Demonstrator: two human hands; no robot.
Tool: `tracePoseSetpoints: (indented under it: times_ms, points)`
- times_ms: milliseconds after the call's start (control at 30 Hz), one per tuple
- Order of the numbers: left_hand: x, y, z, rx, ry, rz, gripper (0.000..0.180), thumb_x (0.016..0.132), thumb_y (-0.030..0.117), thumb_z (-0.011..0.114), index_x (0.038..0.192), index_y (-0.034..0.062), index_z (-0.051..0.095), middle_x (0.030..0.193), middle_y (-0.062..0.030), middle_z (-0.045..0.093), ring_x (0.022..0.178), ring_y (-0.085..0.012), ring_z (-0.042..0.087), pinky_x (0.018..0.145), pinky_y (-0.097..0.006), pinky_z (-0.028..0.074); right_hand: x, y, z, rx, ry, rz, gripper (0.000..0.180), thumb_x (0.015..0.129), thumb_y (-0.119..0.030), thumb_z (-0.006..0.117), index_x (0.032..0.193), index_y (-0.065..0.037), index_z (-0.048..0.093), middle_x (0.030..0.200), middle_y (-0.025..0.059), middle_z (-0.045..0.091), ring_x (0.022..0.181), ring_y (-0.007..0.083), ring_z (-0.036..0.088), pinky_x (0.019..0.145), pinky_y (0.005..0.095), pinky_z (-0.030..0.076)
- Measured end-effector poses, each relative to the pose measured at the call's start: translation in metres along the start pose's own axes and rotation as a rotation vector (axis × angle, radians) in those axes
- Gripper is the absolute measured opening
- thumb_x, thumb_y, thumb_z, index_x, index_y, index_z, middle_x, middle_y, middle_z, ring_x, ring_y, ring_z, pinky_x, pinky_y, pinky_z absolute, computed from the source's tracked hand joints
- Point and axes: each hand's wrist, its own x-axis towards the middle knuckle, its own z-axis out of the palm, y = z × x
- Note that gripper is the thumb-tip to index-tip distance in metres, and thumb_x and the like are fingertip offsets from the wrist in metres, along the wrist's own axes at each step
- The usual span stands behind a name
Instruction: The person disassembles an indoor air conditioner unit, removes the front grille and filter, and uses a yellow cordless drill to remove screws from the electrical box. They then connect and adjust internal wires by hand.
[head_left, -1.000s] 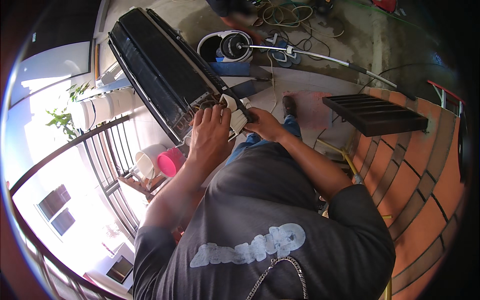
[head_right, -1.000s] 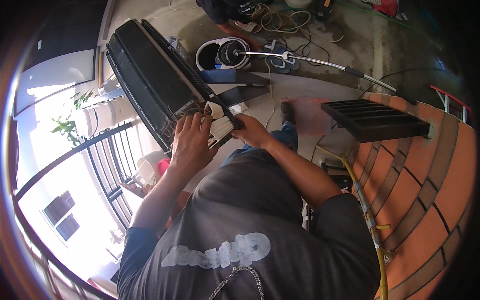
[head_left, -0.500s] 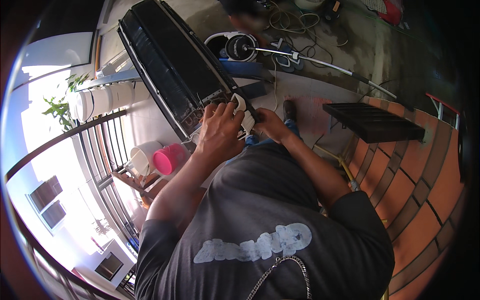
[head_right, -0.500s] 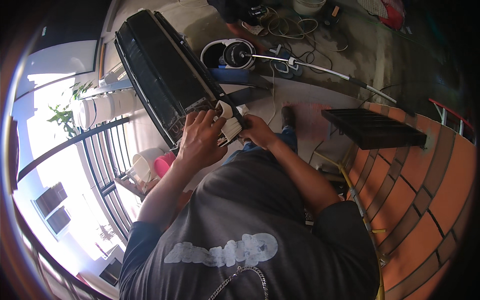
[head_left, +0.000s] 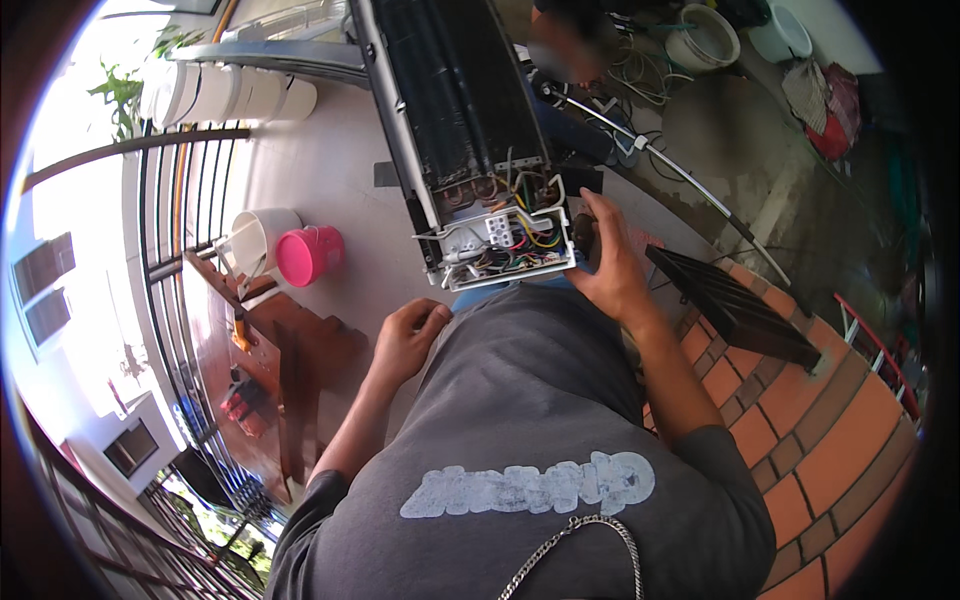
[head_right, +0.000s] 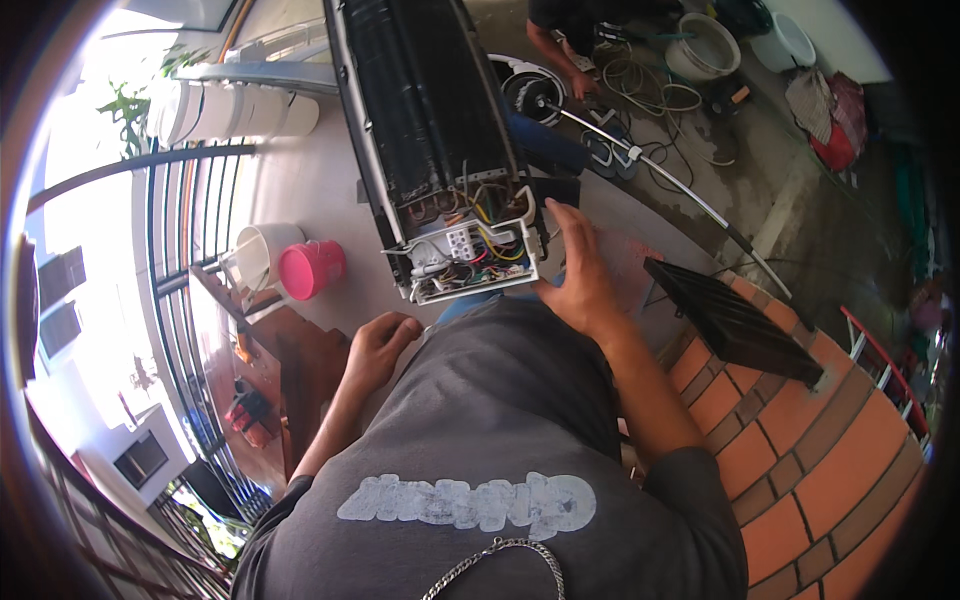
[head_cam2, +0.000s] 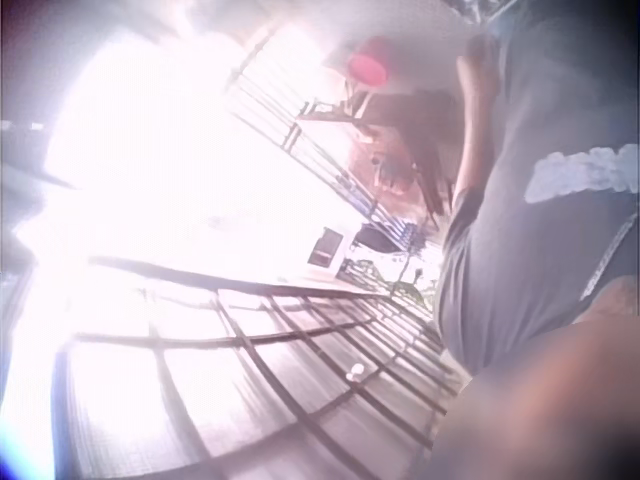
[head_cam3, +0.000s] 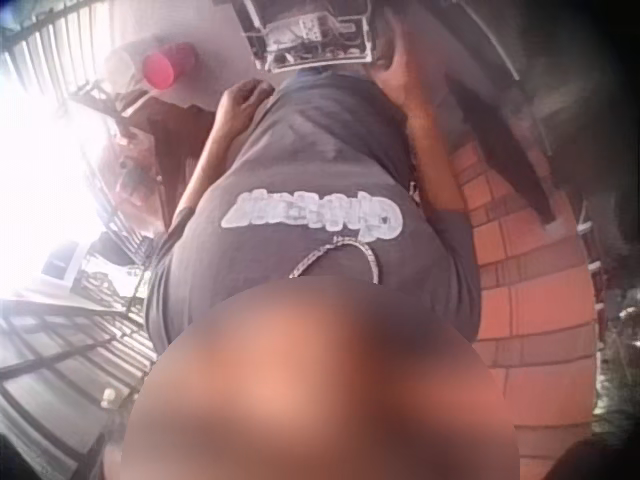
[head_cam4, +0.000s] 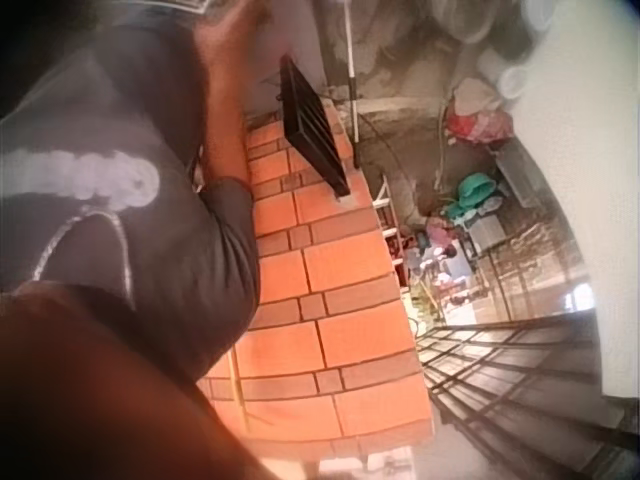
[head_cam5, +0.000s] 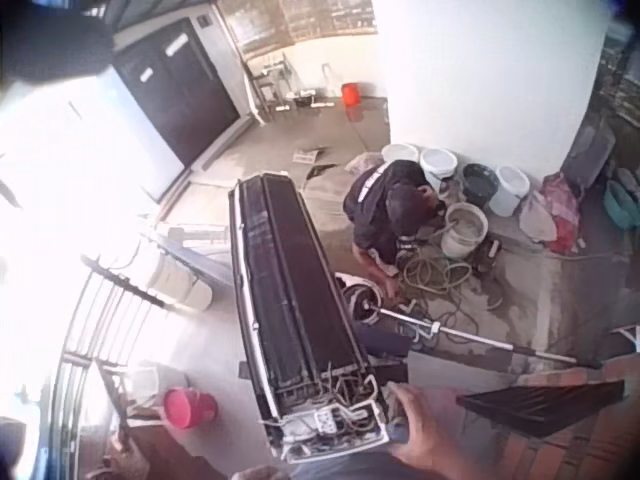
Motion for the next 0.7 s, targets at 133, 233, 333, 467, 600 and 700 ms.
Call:
tracePoseSetpoints:
  times_ms: [133, 233, 333, 467, 600, 700]
  points:
    - [0.038, -0.046, 0.037, -0.110, -0.061, -0.091, 0.051, 0.116, 0.037, 0.066, 0.145, -0.0041, 0.068, 0.136, -0.0217, 0.077, 0.121, -0.0277, 0.076, 0.107, -0.046, 0.059, 0.015, -0.078, -0.023, -0.104, -0.091, -0.275, 0.104, 0.080, -0.011, 0.098, 0.169, -0.008, 0.044, 0.166, 0.0195, 0.051, 0.158, 0.0432, 0.047, 0.131, 0.0538, 0.043]
    - [0.072, -0.065, 0.064, -0.594, -0.005, -0.091, 0.041, 0.110, 0.020, 0.068, 0.142, -0.0050, 0.066, 0.129, -0.0159, 0.077, 0.121, -0.0271, 0.074, 0.106, -0.042, 0.058, 0.031, -0.119, -0.008, -0.284, -0.261, -0.455, 0.099, 0.079, -0.026, 0.100, 0.163, -0.004, 0.052, 0.160, 0.0196, 0.054, 0.157, 0.0396, 0.048, 0.134, 0.0537, 0.039]
    - [0.098, -0.073, 0.085, -1.181, -0.071, -0.064, 0.042, 0.108, 0.014, 0.071, 0.146, -0.0022, 0.064, 0.138, -0.0129, 0.074, 0.125, -0.0263, 0.074, 0.110, -0.039, 0.059, 0.045, -0.139, 0.029, -0.520, -0.395, -0.595, 0.104, 0.078, -0.036, 0.101, 0.162, -0.002, 0.050, 0.158, 0.0194, 0.054, 0.153, 0.0388, 0.051, 0.136, 0.0530, 0.036]
    - [0.110, -0.077, 0.096, -1.152, -0.027, 0.121, 0.047, 0.099, 0.000, 0.074, 0.144, -0.0019, 0.064, 0.133, -0.0128, 0.076, 0.122, -0.0226, 0.074, 0.108, -0.036, 0.060, 0.057, -0.141, 0.066, -0.865, -0.393, -0.517, 0.121, 0.073, -0.037, 0.102, 0.169, -0.002, 0.037, 0.158, 0.0242, 0.049, 0.152, 0.0416, 0.048, 0.136, 0.0526, 0.034]
    - [0.112, -0.073, 0.102, -1.141, 0.022, 0.144, 0.050, 0.098, 0.002, 0.078, 0.146, -0.0029, 0.065, 0.132, -0.0150, 0.078, 0.121, -0.0227, 0.074, 0.107, -0.039, 0.060, 0.062, -0.131, 0.066, -0.825, -0.391, -0.491, 0.121, 0.073, -0.031, 0.102, 0.170, -0.003, 0.038, 0.148, 0.0216, 0.053, 0.140, 0.0424, 0.053, 0.126, 0.0545, 0.040]
    - [0.111, -0.072, 0.104, -1.138, 0.050, 0.147, 0.051, 0.098, 0.001, 0.078, 0.147, -0.0026, 0.064, 0.129, -0.0163, 0.079, 0.118, -0.0226, 0.075, 0.104, -0.038, 0.061, 0.067, -0.126, 0.057, -0.727, -0.402, -0.514, 0.117, 0.072, -0.028, 0.102, 0.170, -0.007, 0.041, 0.145, 0.0198, 0.053, 0.139, 0.0428, 0.053, 0.125, 0.0545, 0.041]
